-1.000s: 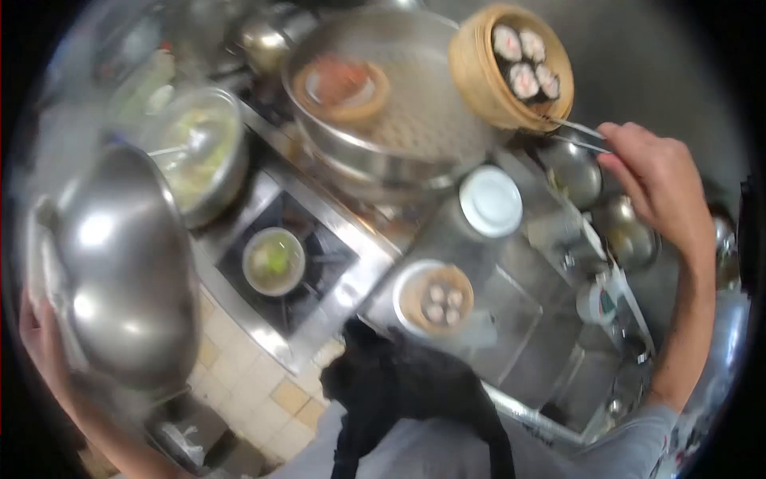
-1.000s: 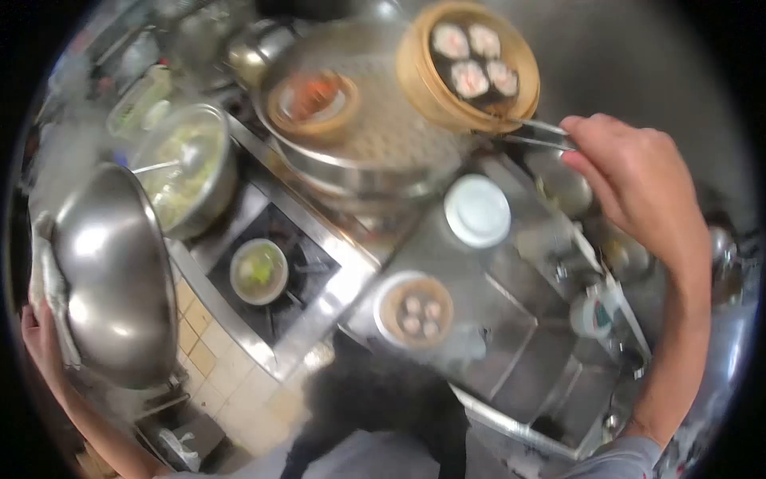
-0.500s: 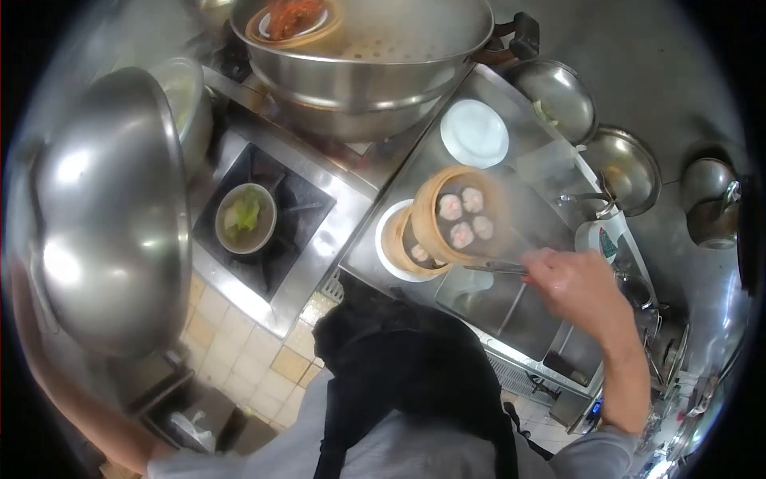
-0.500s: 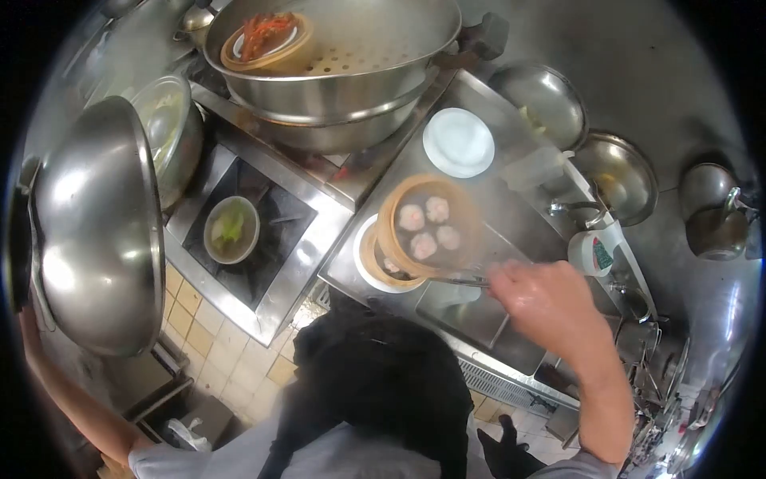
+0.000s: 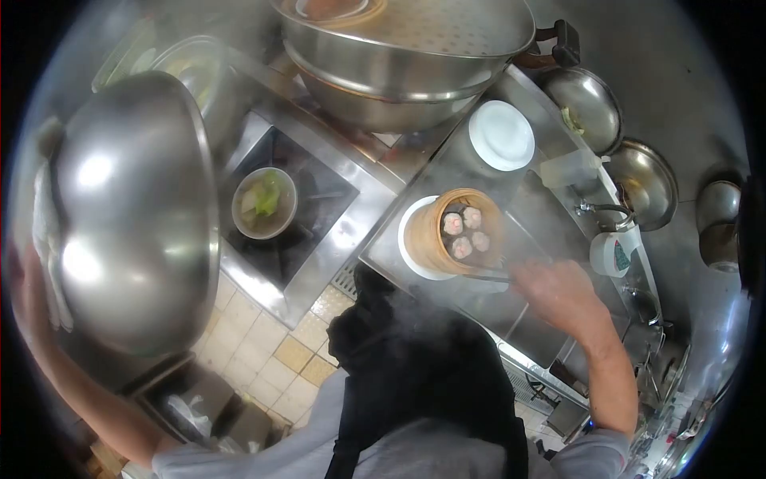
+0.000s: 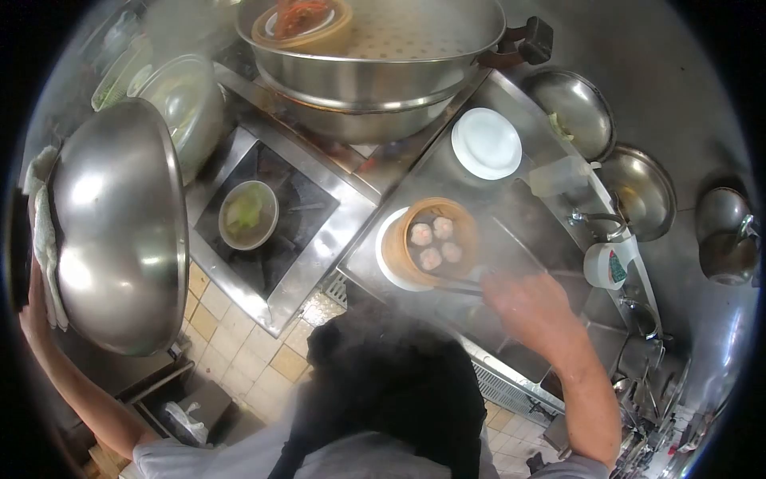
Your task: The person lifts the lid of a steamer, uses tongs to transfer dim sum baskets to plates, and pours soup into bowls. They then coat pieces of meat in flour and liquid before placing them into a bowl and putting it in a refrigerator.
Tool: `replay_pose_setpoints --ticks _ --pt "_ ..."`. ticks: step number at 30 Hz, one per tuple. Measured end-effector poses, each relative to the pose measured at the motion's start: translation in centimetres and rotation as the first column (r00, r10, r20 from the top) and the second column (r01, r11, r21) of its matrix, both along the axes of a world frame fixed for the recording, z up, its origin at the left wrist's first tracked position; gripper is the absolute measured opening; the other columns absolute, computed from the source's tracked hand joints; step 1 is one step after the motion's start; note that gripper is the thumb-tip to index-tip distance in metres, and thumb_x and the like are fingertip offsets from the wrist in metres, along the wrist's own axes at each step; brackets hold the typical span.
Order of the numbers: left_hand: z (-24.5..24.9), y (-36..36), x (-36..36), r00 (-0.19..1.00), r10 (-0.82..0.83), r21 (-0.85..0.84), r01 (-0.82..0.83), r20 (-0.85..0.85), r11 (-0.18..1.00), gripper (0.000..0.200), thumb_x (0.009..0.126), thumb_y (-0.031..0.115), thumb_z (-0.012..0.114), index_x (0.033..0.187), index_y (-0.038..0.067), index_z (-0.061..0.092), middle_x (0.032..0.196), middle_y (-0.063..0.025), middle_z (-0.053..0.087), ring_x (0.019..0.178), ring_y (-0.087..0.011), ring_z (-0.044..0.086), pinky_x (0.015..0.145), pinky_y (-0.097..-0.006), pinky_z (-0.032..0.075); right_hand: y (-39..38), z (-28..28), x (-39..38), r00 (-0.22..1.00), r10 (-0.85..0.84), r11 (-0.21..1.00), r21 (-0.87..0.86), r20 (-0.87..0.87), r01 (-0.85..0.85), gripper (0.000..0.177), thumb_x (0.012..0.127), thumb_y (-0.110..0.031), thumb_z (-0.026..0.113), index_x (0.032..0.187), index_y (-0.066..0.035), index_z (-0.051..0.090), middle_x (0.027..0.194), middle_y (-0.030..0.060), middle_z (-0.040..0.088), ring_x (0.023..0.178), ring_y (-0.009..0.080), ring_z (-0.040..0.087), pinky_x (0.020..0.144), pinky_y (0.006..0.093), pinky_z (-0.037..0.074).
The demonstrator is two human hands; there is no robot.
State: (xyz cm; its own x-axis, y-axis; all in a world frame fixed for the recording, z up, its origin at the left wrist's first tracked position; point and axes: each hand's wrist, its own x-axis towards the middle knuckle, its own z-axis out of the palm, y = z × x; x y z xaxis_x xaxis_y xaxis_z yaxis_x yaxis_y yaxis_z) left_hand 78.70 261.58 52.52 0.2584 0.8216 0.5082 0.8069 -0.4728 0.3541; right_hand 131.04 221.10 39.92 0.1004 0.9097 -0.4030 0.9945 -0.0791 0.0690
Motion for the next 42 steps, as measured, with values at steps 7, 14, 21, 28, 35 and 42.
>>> replay_pose_setpoints --ticks 7,14,21,28,35,42 --pt "-0.1 1.6 -3.4 0.998 -0.039 -0.049 0.036 -0.044 0.998 0.049 0.097 0.026 0.064 0.137 -0.003 0.059 0.122 -0.0113 0.067 0.111 -0.0187 0.062 0.097 -0.0315 0.047 -1.4 -1.2 -0.5 0.998 -0.052 0.998 0.026 -0.023 0.053 0.012 0.089 -0.016 0.060 0.098 -0.008 0.060 0.086 0.0110 0.068 0.074 0.0324 0.069 0.061 0.0458 0.054" --pt "0.6 2.5 -4.6 0.999 0.040 -0.089 -0.041 -0.018 0.995 0.047 0.097 0.021 0.062 0.138 -0.002 0.058 0.119 -0.0101 0.069 0.109 -0.0162 0.061 0.095 -0.0284 0.047 -0.8 1.0 -0.5 0.999 -0.021 1.000 -0.023 -0.026 0.021 0.016 0.089 -0.018 0.063 0.100 -0.007 0.062 0.089 0.0110 0.069 0.074 0.0323 0.069 0.061 0.0472 0.052" --pt "-0.4 2.5 -3.8 1.000 0.008 -0.055 -0.009 -0.021 0.998 0.047 0.097 0.020 0.061 0.139 -0.002 0.057 0.120 -0.0104 0.068 0.109 -0.0164 0.061 0.095 -0.0288 0.047 -0.9 0.1 0.1 0.997 -0.057 0.998 -0.031 -0.052 0.055 0.012 0.089 -0.016 0.061 0.097 -0.006 0.061 0.085 0.0131 0.068 0.070 0.0334 0.068 0.056 0.0471 0.051" --pt "-0.4 3.2 -2.8 0.999 -0.030 -0.028 0.029 -0.027 0.999 0.047 0.097 0.019 0.061 0.139 -0.003 0.057 0.120 -0.0108 0.068 0.109 -0.0165 0.061 0.095 -0.0291 0.047 -2.0 0.0 0.3 0.986 -0.147 0.987 -0.074 -0.076 0.141 0.019 0.091 -0.022 0.066 0.103 -0.009 0.060 0.089 0.0125 0.068 0.079 0.0355 0.068 0.066 0.0478 0.053" --pt "1.2 0.4 0.5 0.968 -0.183 -0.054 0.195 0.170 0.979 0.049 0.094 0.012 0.061 0.139 -0.007 0.055 0.125 -0.0116 0.066 0.113 -0.0158 0.061 0.101 -0.0288 0.045 3.4 12.1 1.8 0.996 -0.083 0.970 0.230 0.013 0.078 0.019 0.091 -0.021 0.067 0.102 -0.009 0.058 0.084 0.0117 0.065 0.074 0.0331 0.067 0.060 0.0462 0.052" --pt "1.5 -1.7 1.2 0.988 -0.012 -0.009 0.014 0.156 1.000 0.053 0.082 0.005 0.058 0.134 -0.008 0.059 0.118 -0.0148 0.070 0.110 -0.0191 0.064 0.101 -0.0312 0.046 18.3 16.4 6.1 0.936 0.175 0.865 0.406 0.306 -0.294 0.020 0.091 -0.023 0.069 0.101 -0.008 0.061 0.078 0.0111 0.063 0.067 0.0346 0.064 0.057 0.0462 0.049"
